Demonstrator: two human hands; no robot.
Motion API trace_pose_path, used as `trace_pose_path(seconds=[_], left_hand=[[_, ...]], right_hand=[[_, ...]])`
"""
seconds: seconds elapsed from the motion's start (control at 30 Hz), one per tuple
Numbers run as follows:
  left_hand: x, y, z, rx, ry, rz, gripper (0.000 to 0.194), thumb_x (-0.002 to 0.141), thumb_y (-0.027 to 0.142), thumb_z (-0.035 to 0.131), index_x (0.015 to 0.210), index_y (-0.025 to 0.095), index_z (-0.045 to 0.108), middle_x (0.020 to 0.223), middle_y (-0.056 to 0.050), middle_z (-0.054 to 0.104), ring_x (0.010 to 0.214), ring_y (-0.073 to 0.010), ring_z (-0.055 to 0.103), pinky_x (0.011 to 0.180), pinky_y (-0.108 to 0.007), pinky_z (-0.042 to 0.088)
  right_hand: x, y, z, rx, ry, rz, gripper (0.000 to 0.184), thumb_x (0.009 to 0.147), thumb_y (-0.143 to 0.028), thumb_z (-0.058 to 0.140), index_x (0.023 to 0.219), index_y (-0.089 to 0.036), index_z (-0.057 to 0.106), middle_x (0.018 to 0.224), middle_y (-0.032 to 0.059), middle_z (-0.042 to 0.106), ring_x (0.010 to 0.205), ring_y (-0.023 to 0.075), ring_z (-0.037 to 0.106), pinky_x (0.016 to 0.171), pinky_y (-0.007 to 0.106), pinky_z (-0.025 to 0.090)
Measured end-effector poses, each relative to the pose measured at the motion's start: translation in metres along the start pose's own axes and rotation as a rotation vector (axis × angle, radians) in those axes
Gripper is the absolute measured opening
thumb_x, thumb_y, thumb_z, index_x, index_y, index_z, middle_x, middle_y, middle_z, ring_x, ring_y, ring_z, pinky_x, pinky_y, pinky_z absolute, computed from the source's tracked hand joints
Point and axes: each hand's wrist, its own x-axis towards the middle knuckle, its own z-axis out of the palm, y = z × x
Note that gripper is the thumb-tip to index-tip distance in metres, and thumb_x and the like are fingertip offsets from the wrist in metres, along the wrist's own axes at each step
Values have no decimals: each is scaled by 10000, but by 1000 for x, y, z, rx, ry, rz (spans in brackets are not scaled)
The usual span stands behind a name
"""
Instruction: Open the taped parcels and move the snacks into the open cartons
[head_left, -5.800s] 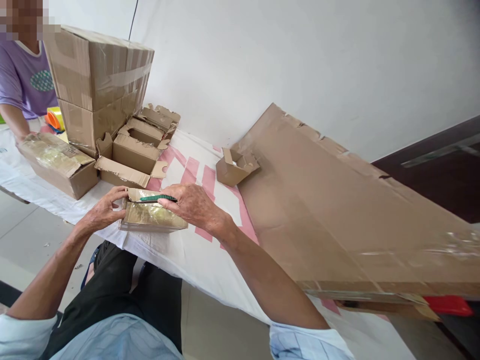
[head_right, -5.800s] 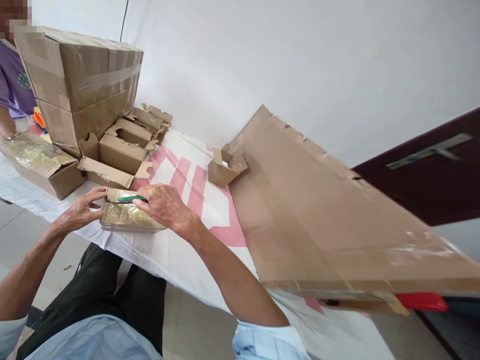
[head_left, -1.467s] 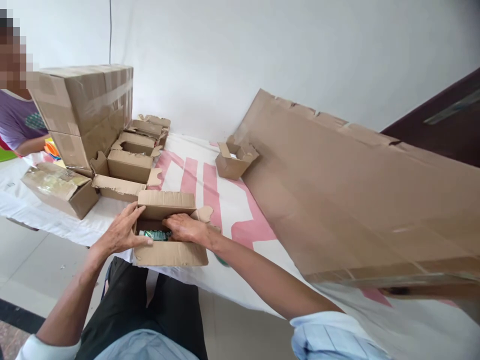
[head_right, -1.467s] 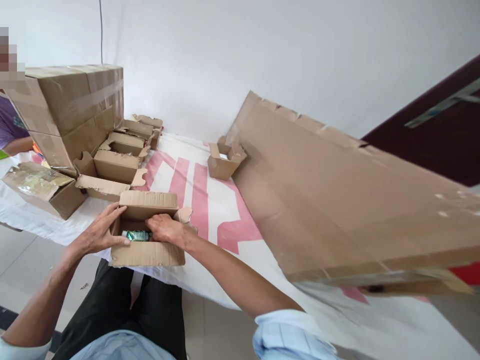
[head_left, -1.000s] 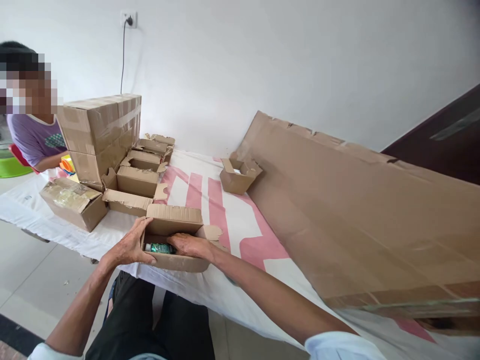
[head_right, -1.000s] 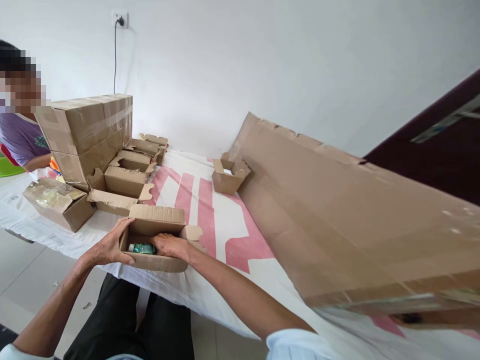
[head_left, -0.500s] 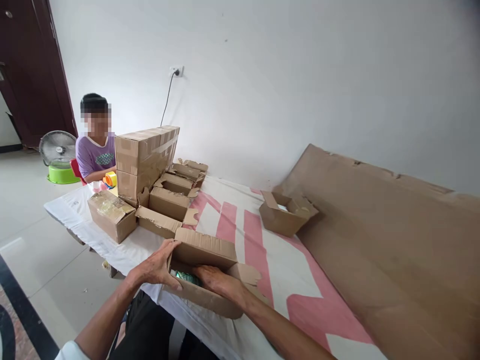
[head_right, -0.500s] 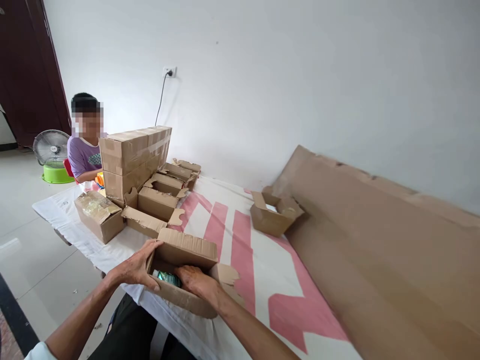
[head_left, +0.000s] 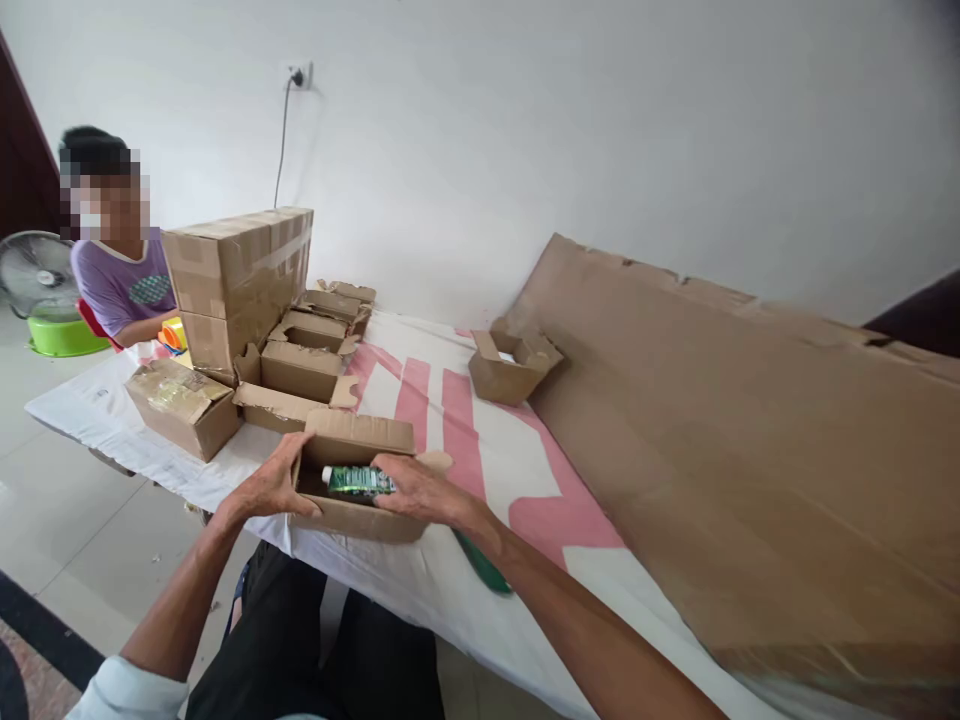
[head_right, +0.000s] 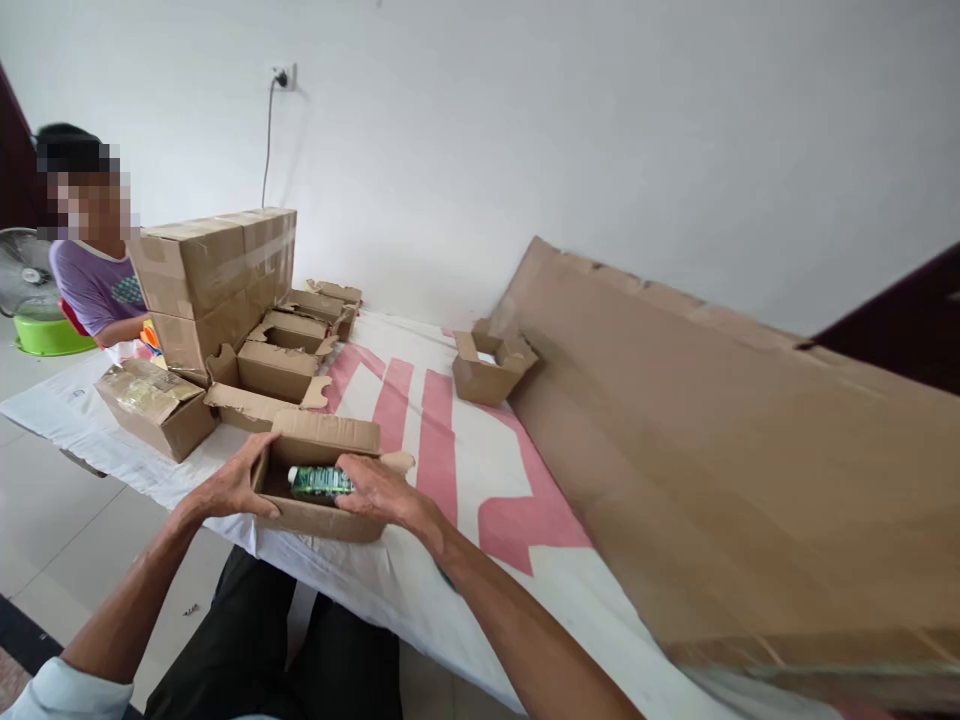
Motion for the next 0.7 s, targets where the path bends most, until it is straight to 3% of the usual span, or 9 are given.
trace_pose_path(seconds=[0.13,0.23,0.33,0.47,0.6,0.7], left_hand=[[1,7,-12,48,-46,-52,1400,665,485,1060,1842,242,343,1820,-215,421,1726,-466,385,1443,-653,306],[1,23,-18,156,-55,-87,1344,726,567,1027,1841,235,352,1877,-244,351,1752,-482,351,1421,-680,328],[2,46,-22,345,30,-109,1093,845,600,938,1769,243,475,1894,-244,352,1754,-503,340,1375,-756,338],[10,74,-21,515,200,-23,684,950,456,830,1572,222,667,1766,-222,568,1699,-466,455,1390,-722,318],[22,88,-8,334,252,-2,564,987,410,755,1522,239,707,1576,-174,746,1519,-407,665,1322,-633,479],[32,92,7,-28,164,-20,677,1012,518,743,1623,247,633,1459,-140,813,1362,-375,767,1210,-593,599]], right_hand=[[-27,-2,-15,391,192,82,420,928,-374,754,1309,-195,750,1184,100,826,1034,282,768,840,358,595],[-35,-2,-8,652,310,79,527,900,-505,798,1324,-192,770,1182,90,837,1030,286,772,858,383,618],[-31,-1,6,866,397,74,615,824,-634,869,1242,-190,793,1160,76,844,1035,287,768,927,416,632],[-22,-6,22,1163,451,78,669,745,-703,942,1157,-198,791,1035,48,830,879,239,751,849,407,666],[-19,-17,27,1361,460,75,681,686,-675,1012,1133,-213,787,976,29,819,800,206,753,817,394,700],[-16,-26,29,1459,453,26,682,674,-684,1025,1116,-220,792,1002,36,827,863,224,783,843,414,727]])
